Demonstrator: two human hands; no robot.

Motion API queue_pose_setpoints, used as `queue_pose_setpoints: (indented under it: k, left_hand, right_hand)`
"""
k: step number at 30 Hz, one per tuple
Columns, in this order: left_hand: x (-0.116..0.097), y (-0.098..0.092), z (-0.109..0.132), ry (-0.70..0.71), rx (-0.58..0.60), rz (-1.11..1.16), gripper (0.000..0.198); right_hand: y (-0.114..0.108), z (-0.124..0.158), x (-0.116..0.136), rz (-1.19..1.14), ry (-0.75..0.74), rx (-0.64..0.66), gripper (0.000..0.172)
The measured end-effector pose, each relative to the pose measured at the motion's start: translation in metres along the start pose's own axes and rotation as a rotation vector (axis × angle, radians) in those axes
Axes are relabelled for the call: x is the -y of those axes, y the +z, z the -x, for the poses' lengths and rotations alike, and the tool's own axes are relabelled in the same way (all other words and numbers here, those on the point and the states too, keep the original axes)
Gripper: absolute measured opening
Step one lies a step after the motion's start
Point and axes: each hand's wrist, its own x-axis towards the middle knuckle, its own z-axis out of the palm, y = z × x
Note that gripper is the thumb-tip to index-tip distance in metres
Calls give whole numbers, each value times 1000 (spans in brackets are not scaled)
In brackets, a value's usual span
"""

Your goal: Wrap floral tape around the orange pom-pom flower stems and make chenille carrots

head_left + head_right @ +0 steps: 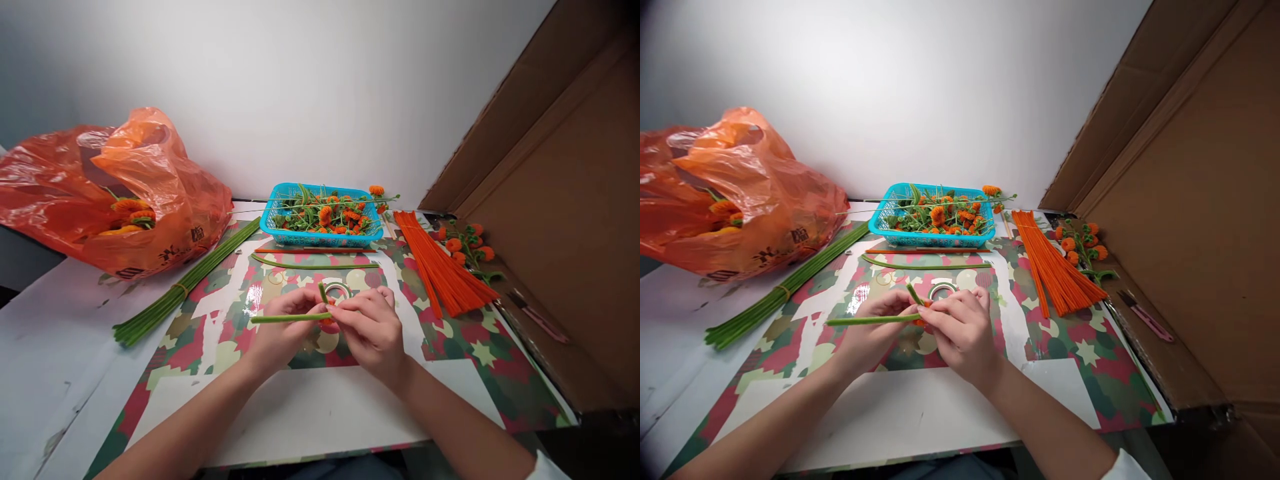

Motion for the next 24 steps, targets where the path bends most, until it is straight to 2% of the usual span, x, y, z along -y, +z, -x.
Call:
queue_pose_setpoints:
  k: [3,6,8,11,17,20,24]
  left_hand:
    - [3,-1,-1,-18,17,33,17]
    - [3,-2,0,10,-3,-38,15]
    - [1,-3,1,54,10,-64,14]
    - [0,-3,4,113,40,-30,22]
    - [6,2,5,53,-69,10,17]
    - [6,5,6,83,-124,18,17]
    - [5,8,5,10,-123,87,21]
  right_hand:
    - [0,0,-3,40,-11,37,25]
    - [0,1,-4,44,13,50,24]
    - [0,1,-5,28,27,27,21]
    - [-1,2,-5,19,20,-6,21]
    - [1,2,-3,54,29,1,25]
    - [4,2,-2,6,84,-50,22]
    - [6,5,-2,-42,66,-96,24]
